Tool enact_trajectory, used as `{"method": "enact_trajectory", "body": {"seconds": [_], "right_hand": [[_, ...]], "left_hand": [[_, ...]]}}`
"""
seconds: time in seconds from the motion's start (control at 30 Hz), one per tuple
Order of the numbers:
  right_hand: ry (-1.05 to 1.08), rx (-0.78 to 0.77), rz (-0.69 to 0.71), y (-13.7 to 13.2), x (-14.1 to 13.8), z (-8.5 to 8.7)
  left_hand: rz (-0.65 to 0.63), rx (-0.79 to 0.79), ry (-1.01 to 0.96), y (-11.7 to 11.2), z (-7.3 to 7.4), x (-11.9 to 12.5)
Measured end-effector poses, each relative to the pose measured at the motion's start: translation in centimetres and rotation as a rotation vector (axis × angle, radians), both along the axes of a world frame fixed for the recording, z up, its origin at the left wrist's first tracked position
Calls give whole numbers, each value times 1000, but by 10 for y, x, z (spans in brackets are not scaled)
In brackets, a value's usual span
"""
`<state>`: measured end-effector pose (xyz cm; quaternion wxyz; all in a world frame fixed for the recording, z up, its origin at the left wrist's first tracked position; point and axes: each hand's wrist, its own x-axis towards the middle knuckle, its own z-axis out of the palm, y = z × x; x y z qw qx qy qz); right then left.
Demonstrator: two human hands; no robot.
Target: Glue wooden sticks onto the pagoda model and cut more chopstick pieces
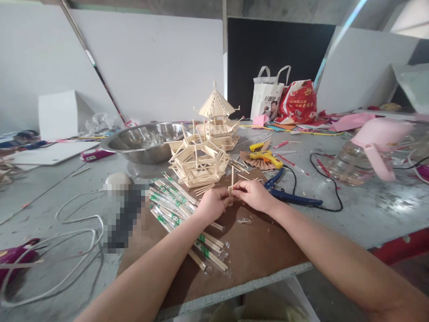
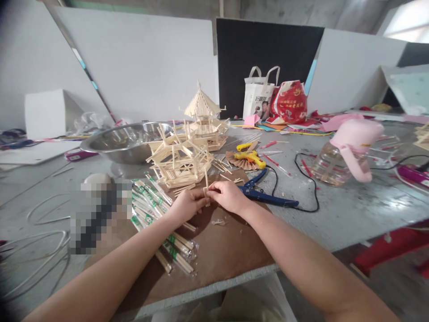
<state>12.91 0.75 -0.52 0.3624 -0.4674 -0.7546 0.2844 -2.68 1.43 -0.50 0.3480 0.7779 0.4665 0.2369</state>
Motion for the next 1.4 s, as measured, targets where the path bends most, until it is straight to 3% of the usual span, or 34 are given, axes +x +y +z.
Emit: {"method": "enact_trajectory", "body": {"seconds": [0.2,0.47,0.6,0.87,1.1,1.27,1.4], "right_hand": [[192,-182,2,-2,-2,-1],[398,-114,-19,-3,6,6],[263,25,25,-5,9,7],[-201,253,119,0,12,2],[-212,328,165,1,14,0],[-338,280,187,2,11,-6],[-419,399,183,0,10,-5]], "left_hand": [[-12,-43,-36,-2,3,1],[33,-105,-32,-2,5,0],[38,-159,-77,-2,5,-1],[-16,-212,-166,2,-1,-5],[-25,-213,-173,2,0,-6],[-20,-257,-193,3,2,-5],[-21,-262,-183,3,4,-5]]}}
